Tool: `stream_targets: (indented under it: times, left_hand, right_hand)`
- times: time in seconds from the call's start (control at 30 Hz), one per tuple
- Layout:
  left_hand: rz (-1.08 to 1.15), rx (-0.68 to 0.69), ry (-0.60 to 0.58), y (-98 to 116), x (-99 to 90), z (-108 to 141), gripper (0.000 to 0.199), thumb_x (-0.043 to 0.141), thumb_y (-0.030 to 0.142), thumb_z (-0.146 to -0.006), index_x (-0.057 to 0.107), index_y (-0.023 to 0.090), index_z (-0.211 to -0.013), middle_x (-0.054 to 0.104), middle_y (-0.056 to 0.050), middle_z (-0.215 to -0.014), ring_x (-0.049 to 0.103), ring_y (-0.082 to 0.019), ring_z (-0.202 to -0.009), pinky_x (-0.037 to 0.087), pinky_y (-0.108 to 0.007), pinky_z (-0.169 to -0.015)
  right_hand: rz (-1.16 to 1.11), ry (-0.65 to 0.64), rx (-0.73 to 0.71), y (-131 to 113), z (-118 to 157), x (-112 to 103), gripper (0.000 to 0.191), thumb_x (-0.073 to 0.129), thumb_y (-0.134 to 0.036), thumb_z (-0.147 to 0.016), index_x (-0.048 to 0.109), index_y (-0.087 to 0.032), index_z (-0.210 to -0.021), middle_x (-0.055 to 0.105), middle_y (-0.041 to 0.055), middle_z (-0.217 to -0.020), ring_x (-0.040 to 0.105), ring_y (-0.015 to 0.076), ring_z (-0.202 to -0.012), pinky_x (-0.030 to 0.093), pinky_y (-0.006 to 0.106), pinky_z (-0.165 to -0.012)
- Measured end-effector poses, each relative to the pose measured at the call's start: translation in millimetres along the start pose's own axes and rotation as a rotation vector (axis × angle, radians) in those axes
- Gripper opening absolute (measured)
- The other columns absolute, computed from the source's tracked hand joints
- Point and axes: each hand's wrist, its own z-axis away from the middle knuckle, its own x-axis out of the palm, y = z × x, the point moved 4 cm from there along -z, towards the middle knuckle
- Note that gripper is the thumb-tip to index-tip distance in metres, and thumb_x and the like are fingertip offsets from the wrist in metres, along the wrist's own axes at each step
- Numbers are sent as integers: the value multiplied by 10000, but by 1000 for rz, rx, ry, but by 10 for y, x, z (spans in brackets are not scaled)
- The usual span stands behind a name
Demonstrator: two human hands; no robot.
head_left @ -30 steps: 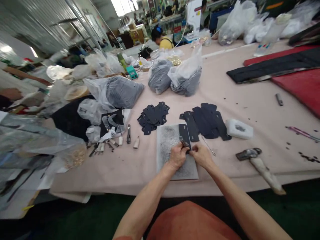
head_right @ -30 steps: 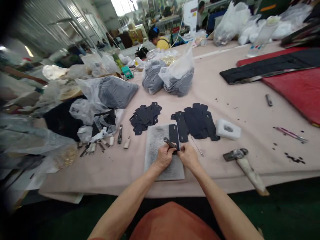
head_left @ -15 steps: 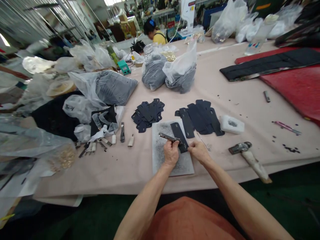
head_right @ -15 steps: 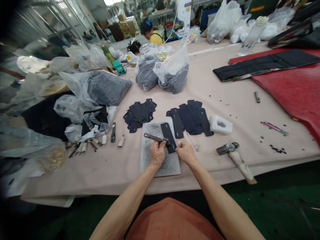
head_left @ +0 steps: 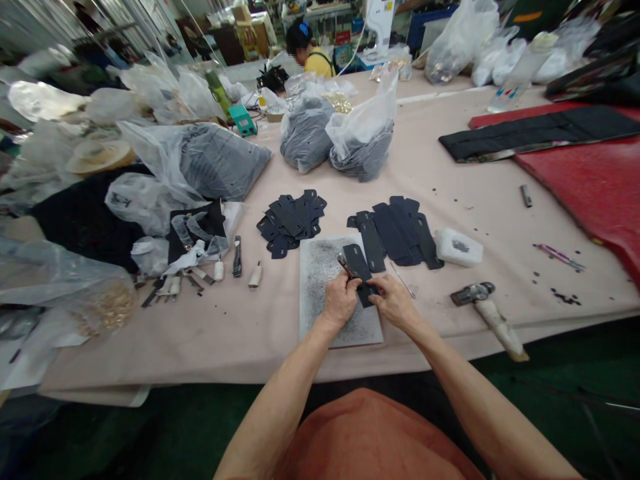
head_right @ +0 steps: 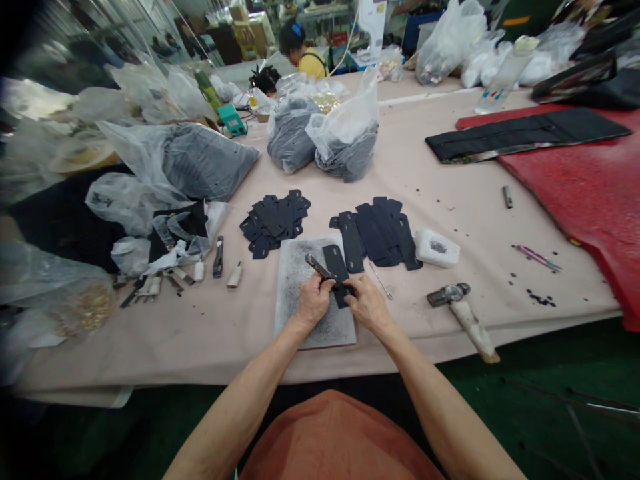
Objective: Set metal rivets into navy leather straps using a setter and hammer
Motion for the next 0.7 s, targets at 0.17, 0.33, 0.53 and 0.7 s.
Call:
stream_targets:
  times: [0.17, 0.33, 0.53, 0.7]
  left_hand:
    - [-29, 4, 30, -31, 9, 26, 102, 576, 178, -888, 671, 173, -924, 729, -60, -850, 681, -206, -794, 505, -294, -720]
    - [-2, 31, 34, -60, 34, 42, 124, 565, 159, -894, 676, 165, -949, 740, -74, -904, 697, -209, -855, 527, -306, -784]
    - [12, 6, 18, -86, 51, 34, 138, 560, 175, -902, 679, 171, -970, 746, -72, -941, 703, -203, -891, 542, -313, -829]
    - [28, 12, 32, -82, 45, 37, 138, 558, 187, -899, 682, 170, -957, 748, -77, -933, 704, -214, -908, 542, -324, -840]
  right_hand:
    - [-46, -26, 29, 3, 46, -9, 65, 557, -209, -752, 620, -194, -758, 604, 38, -780, 555, 183, -761, 407, 312, -723]
    - [-41, -100, 111, 100, 237, -123, 86, 484, -225, -776, 507, -213, -694, 571, 13, -671, 524, 179, -685, 365, 313, -670]
    - [-189, -34, 141, 210, 361, -287, 183, 512, -238, -761, 604, -195, -914, 597, 18, -768, 552, 180, -722, 422, 315, -694]
    - [-231, 41, 120, 83, 212, -110, 293, 610, -280, -722, 665, -192, -995, 628, 42, -852, 561, 174, -730, 453, 326, -719]
